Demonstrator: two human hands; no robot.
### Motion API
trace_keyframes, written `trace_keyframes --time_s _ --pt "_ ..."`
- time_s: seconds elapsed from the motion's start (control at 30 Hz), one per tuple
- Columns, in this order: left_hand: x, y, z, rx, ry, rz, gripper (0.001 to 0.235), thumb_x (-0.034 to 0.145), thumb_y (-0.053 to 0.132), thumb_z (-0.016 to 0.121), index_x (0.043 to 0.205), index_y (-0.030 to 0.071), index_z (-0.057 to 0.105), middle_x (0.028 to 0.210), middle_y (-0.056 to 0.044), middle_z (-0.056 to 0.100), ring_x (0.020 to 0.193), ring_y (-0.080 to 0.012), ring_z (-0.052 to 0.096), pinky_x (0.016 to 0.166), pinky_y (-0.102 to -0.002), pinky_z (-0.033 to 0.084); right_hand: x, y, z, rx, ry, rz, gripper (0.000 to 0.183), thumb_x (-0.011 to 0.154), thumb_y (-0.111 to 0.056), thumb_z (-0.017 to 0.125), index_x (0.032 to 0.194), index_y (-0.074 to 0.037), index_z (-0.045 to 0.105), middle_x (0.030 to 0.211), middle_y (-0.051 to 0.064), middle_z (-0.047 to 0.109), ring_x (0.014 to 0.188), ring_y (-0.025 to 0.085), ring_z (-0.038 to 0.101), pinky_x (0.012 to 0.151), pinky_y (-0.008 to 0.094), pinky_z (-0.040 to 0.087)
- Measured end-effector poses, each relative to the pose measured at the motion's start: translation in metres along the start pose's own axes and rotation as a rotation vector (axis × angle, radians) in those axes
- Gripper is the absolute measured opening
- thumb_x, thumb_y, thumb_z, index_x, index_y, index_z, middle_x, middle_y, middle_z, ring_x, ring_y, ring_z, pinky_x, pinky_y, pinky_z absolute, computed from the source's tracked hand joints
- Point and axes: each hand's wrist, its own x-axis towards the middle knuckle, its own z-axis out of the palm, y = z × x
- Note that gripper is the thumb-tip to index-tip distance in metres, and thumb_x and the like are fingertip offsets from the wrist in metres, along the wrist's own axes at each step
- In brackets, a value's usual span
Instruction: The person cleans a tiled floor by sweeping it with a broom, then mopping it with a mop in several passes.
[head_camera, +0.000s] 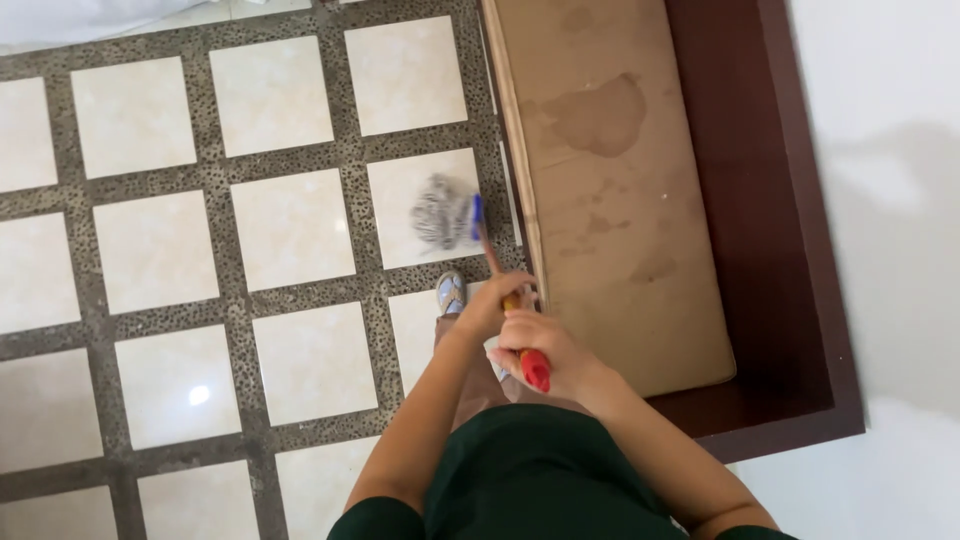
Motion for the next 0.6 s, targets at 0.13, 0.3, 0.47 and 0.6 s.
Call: trace_keyframes --time_s 0.13,0.3,0.47,0.6 --pt "0.011 -0.023 0.002 0.042 -0.126 -0.025 0.016 0.087 0.012 0.076 0.099 0.007 0.067 0.083 -0.012 0.068 0.075 -0.0276 0.067 0.069 -0.038 0.054 0.024 -0.019 0.007 0.064 -0.011 -0.03 0.014 0.087 -0.002 0.077 0.088 -0.007 0.064 0.078 0.006 0.062 0.075 0.026 0.067 0.109 0.053 0.041" --pt "0.024 -0.035 -0.055 0.106 -0.082 0.063 0.01 0.088 0.013 0.072 0.092 0.007 0.065 0.082 -0.012 0.067 0.077 -0.0286 0.065 0.069 -0.039 0.053 0.073 0.005 0.039 0.087 -0.019 -0.057 0.035 0.082 -0.014 0.086 0.075 -0.009 0.053 0.07 0.005 0.054 0.077 0.027 0.061 0.112 0.052 0.046" --pt "0.047 -0.007 -0.137 0.16 -0.026 -0.137 0.008 0.092 0.012 0.071 0.089 0.007 0.065 0.078 -0.011 0.065 0.07 -0.0258 0.063 0.063 -0.038 0.05 0.158 -0.024 0.042 0.156 -0.013 -0.086 0.031 0.084 -0.011 0.082 0.073 -0.008 0.053 0.072 0.007 0.055 0.073 0.028 0.057 0.09 0.044 0.048" --pt "0.047 -0.043 -0.183 0.078 0.075 -0.293 0.005 0.089 0.007 0.07 0.087 0.006 0.065 0.071 -0.014 0.058 0.065 -0.0283 0.057 0.059 -0.04 0.045 0.194 -0.005 0.058 0.212 -0.084 -0.199 0.035 0.085 -0.005 0.079 0.069 -0.008 0.048 0.068 0.005 0.055 0.07 0.028 0.054 0.071 0.04 0.045"
